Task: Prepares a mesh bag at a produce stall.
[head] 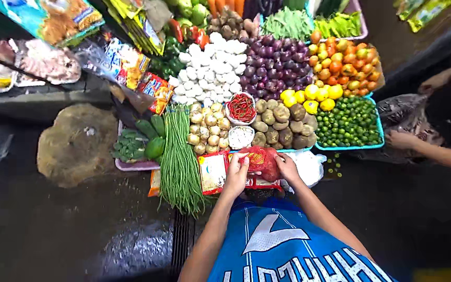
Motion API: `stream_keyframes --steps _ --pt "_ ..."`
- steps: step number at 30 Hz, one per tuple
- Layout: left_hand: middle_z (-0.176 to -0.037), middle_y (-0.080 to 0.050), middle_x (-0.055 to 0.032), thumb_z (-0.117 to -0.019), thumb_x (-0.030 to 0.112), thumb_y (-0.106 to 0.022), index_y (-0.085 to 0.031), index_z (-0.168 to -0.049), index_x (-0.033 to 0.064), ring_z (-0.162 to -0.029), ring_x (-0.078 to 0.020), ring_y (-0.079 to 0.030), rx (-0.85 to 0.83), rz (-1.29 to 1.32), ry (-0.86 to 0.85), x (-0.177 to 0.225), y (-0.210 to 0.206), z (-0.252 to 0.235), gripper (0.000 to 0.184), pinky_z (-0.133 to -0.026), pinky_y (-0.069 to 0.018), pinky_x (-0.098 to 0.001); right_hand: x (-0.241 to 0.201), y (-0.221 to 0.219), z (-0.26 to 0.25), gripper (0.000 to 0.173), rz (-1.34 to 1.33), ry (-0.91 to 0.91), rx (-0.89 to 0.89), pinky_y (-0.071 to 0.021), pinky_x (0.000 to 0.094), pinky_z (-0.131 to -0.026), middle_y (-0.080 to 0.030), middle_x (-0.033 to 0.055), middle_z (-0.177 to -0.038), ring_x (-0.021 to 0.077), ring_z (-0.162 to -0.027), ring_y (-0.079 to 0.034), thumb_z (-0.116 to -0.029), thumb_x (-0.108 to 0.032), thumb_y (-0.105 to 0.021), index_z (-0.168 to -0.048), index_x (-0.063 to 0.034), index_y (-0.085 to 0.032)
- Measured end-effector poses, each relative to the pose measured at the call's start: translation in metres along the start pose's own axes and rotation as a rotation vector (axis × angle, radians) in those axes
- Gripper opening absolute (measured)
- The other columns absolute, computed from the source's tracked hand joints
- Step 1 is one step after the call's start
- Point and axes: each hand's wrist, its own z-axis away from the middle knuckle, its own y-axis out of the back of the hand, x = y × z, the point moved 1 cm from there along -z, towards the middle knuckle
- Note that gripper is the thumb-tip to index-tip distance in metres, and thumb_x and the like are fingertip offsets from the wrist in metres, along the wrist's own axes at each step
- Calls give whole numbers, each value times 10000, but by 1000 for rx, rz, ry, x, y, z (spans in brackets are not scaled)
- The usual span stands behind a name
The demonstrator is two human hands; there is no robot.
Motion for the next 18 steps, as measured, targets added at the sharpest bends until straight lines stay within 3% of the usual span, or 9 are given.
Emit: stream_keyframes --steps 3,6,8,9,10,12,14,18 --pt "-1180 -671 -113 -1078 196 -492 -552 -1318 44 -1002 -184 -692 109 -197 49 0 -17 9 291 -878 -601 -394 -34 17 12 478 -38 300 -119 -459 513 -1109 -610 160 -1390 293 -1311 -562 -1030 -417 -552 -1369 -91 -642" --pt "-1107 -684 -164 -1052 249 -524 -403 -1493 53 -951 -209 -692 182 -312 223 -5 -32 21 498 -873 -577 -425 -62 29 20 539 26 324 -476 -533 478 -1025 -565 137 -1460 258 -1245 -613 -1009 -436 -588 -1459 -140 -575" --pt "-1319 -624 -202 -1035 249 -517 -332 -1572 90 -1130 -256 -667 162 -242 374 -14 -35 28 589 -966 -561 -455 -65 29 19 667 26 219 -662 -616 457 -886 -522 172 -1480 271 -1121 -680 -964 -442 -677 -1532 -156 -475" --pt "-1387 -587 -195 -1021 248 -509 -362 -1568 107 -1185 -273 -643 154 -175 436 -19 -36 31 583 -965 -559 -474 -61 28 15 775 23 191 -696 -611 471 -909 -507 189 -1492 289 -1155 -667 -913 -443 -743 -1558 -153 -427" --pt "-1421 -565 -182 -1005 262 -514 -392 -1556 115 -1210 -286 -628 146 -112 472 -24 -36 33 584 -949 -564 -496 -57 29 9 883 38 188 -713 -564 480 -992 -501 189 -1501 290 -1241 -615 -853 -453 -794 -1575 -145 -391" --pt "-1371 -574 -167 -955 256 -570 -438 -1497 79 -1156 -282 -640 119 -7 424 -36 -35 30 585 -900 -585 -477 -53 33 -1 913 62 211 -727 -503 479 -1080 -518 180 -1483 278 -1312 -561 -779 -446 -849 -1531 -108 -457" --pt "-1332 -600 -186 -906 179 -643 -455 -1429 6 -1123 -279 -656 86 132 304 -45 -30 22 583 -917 -588 -455 -51 34 -4 815 49 220 -732 -530 470 -1046 -547 176 -1428 266 -1260 -591 -759 -372 -866 -1445 -81 -535" --pt "-1377 -583 -198 -859 68 -698 -412 -1474 -18 -1174 -280 -643 -103 236 276 -48 -16 0 683 -969 -573 -450 -47 19 8 785 54 238 -587 -538 480 -1017 -600 158 -1336 246 -1205 -617 -704 -286 -850 -1389 -94 -517"
